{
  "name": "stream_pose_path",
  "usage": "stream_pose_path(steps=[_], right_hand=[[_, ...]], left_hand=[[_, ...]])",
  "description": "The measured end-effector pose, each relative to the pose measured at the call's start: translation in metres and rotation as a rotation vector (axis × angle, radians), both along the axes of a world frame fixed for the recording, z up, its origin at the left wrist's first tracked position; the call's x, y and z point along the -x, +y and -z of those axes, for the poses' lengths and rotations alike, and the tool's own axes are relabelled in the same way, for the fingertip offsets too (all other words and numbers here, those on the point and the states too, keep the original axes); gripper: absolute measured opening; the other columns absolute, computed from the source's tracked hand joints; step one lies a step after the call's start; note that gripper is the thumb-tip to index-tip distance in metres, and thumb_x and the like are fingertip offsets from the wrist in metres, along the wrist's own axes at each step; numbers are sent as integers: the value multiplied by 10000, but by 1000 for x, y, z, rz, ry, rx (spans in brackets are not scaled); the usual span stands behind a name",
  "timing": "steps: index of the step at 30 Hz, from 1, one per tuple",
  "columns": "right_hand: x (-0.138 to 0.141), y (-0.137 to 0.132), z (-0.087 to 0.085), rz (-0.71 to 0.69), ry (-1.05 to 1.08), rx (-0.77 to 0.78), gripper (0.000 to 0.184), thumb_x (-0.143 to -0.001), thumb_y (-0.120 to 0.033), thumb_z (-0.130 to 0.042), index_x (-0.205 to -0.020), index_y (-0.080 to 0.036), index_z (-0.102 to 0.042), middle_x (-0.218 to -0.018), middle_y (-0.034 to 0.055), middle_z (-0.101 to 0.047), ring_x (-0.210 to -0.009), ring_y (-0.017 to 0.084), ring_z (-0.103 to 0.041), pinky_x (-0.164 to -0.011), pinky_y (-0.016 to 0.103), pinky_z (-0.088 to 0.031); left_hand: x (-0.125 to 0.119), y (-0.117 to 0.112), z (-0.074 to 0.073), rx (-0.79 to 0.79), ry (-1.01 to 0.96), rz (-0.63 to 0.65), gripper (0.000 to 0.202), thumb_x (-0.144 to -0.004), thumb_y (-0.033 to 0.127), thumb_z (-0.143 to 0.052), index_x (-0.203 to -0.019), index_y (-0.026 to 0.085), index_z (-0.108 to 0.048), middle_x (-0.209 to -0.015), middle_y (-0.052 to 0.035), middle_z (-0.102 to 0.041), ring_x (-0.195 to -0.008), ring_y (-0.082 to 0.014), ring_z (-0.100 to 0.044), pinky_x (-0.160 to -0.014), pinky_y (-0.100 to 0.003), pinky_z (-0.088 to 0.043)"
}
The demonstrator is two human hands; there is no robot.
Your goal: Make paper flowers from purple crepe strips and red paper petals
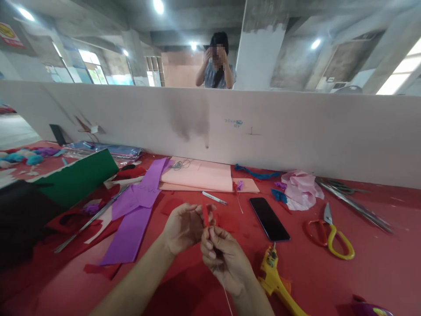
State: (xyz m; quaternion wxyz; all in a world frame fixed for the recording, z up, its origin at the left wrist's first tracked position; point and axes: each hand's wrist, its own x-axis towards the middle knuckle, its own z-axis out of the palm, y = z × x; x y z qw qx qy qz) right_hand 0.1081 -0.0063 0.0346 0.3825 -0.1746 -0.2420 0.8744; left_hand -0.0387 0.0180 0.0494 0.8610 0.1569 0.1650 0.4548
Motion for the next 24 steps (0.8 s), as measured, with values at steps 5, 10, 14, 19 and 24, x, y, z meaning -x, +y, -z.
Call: stream_pose_path(steps=[5, 10, 14, 19, 24], right_hand=[[1, 0, 1, 8, -21, 8, 188, -698, -231, -810, -699, -118, -659, -606, -36, -434, -473, 15, -233, -387, 96, -191], [4, -1, 5, 107, -171, 5, 222, -670, -286, -831, -690, -135, -670, -585, -33, -467, -464, 18, -306, -399, 120, -204], [8, -1, 5, 302, -354, -68, 263, -619, -335, -859, -682, -158, -675, -581, -32, -508, -489, 34, -384, -427, 134, -248], [11, -1, 5, 415, -496, -133, 301, -605, -395, -859, -696, -161, -692, -583, -26, -542, -503, 40, -399, -427, 145, -232], [11, -2, 7, 446, -536, -164, 293, -601, -399, -858, -700, -172, -702, -577, -31, -544, -512, 50, -416, -434, 160, -241]], left_hand=[[1, -5, 0, 100, 177, -164, 122, -738, 195, -607, -745, 126, -707, -709, -76, -723, -619, -173, -643, -601, -276, -487], [2, -10, -1, 144, 304, -324, 65, -694, 145, -652, -674, 121, -709, -693, -68, -716, -600, -151, -617, -581, -262, -474], [4, -11, 0, 152, 352, -424, 30, -629, 150, -715, -630, 124, -699, -627, -30, -674, -578, -124, -577, -623, -255, -467], [7, -13, 2, 60, 474, -510, 142, -573, 198, -786, -546, 140, -660, -514, 22, -592, -525, -91, -511, -576, -230, -397], [8, -14, 0, 75, 490, -530, 148, -554, 224, -795, -552, 150, -667, -529, 23, -606, -543, -96, -528, -592, -237, -386]])
